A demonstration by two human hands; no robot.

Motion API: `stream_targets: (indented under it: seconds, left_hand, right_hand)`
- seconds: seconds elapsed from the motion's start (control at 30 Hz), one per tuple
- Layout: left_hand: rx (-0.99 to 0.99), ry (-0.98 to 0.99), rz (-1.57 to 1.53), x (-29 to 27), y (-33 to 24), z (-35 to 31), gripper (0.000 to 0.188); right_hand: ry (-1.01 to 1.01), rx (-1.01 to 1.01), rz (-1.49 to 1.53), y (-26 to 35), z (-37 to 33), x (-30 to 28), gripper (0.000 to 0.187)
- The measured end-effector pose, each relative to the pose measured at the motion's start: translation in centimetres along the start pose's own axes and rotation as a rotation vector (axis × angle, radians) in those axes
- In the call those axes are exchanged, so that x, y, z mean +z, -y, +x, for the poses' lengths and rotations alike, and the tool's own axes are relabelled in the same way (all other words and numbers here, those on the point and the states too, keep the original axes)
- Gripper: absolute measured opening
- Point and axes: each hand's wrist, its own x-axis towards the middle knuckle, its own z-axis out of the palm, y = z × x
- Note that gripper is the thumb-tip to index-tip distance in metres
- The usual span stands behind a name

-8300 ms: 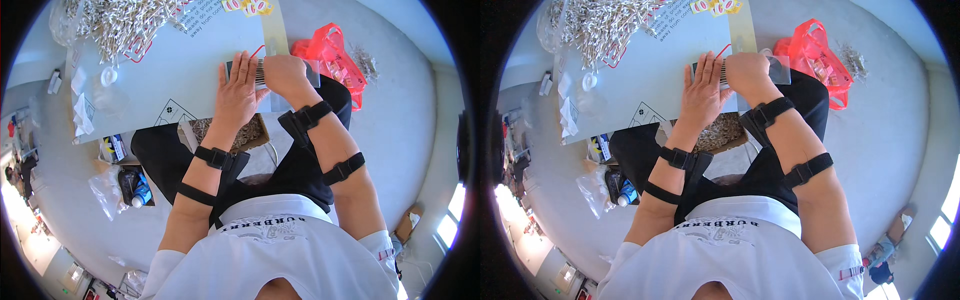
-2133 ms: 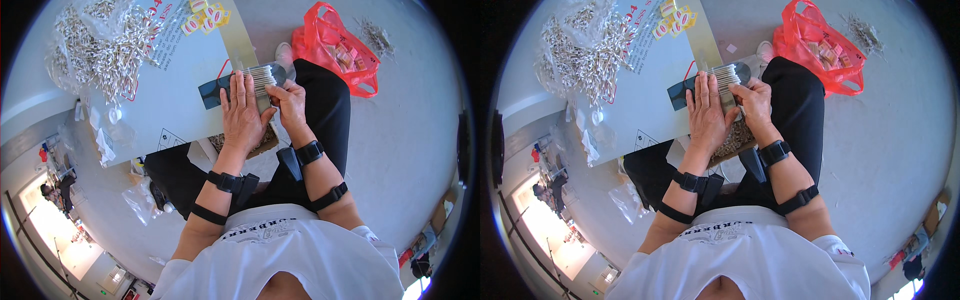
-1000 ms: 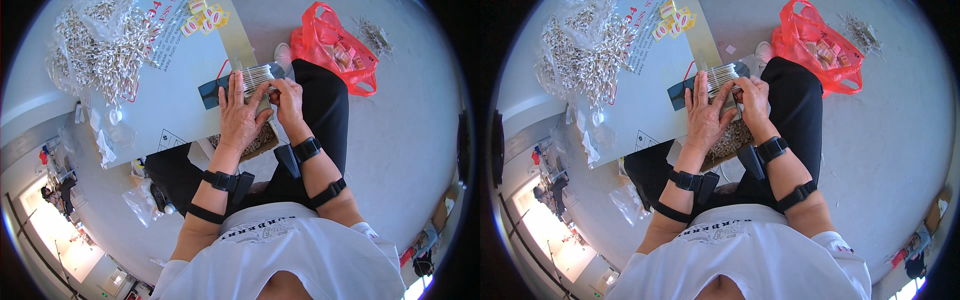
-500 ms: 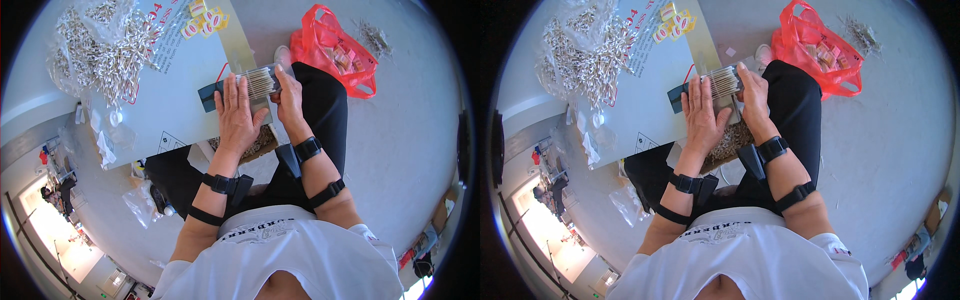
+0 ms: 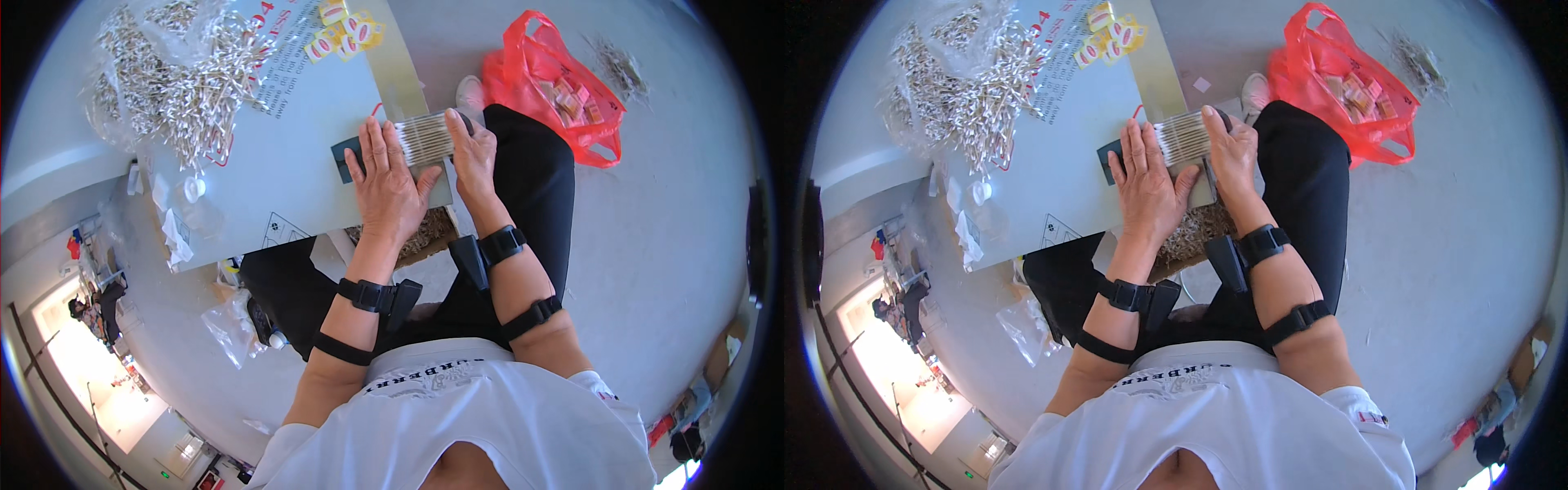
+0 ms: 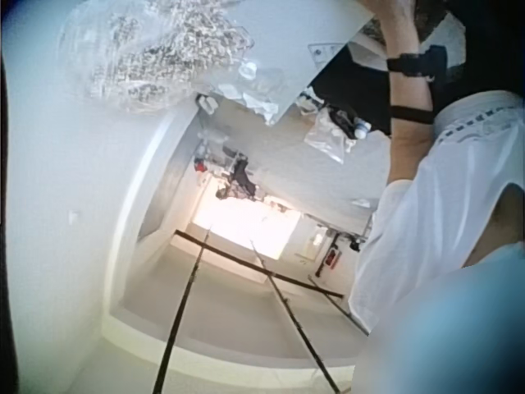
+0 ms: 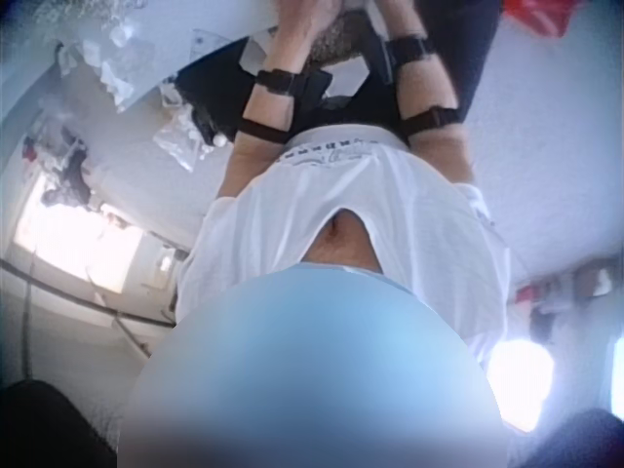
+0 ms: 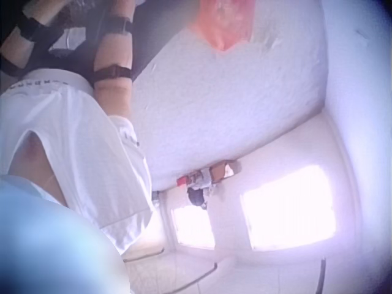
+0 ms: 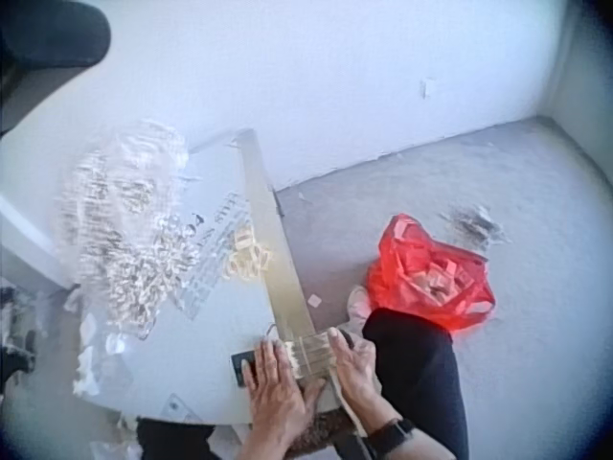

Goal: Bundling medical/hygiene swabs and applying adhesive labels or bands to the bundles.

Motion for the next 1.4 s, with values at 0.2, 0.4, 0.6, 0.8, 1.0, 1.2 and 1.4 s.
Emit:
stream_targets:
  seconds: [0.2,0.4,0.6,0.8,1.0,1.2,1.4]
  left_hand:
    - [0.065,-0.343,-0.118,-0.5,4.0,3.8,0.061]
    - [0.003,-0.342,-0.351,-3.0,9.8,14.4,0.031]
    - [0.221,-0.368,-0.178,-2.5,8.4,20.5,0.032]
    - [0.148,-0.041,-0.006,-2.8,8.0,22.3,0.023]
    - [0.167,0.021,-0.266,-3.7,7.7,21.5,0.021]
    - [0.072,-0.120,-0.540,-3.7,7.6,16.6,0.018]
    - [-0.473,0.245,-1.083,-4.5,6.1,10.2,0.011]
  right_hand:
    - [-0.039,0.084,0.061,-0.3,-0.5,-1.1,0.037]
    - [-0.145,0.155,0.156,0.2,-0.5,-1.0,0.045]
    - [-0.149,0.190,0.164,0.2,-0.7,-1.1,0.043]
    - [-0.121,0.210,0.189,-0.2,-0.7,-1.4,0.041]
    - [-0.050,0.210,0.182,0.1,-0.7,-1.4,0.032]
    - [0.026,0.182,0.196,-0.5,-0.4,-1.3,0.023]
    - [0.024,0.168,0.210,-0.5,-0.3,-1.6,0.023]
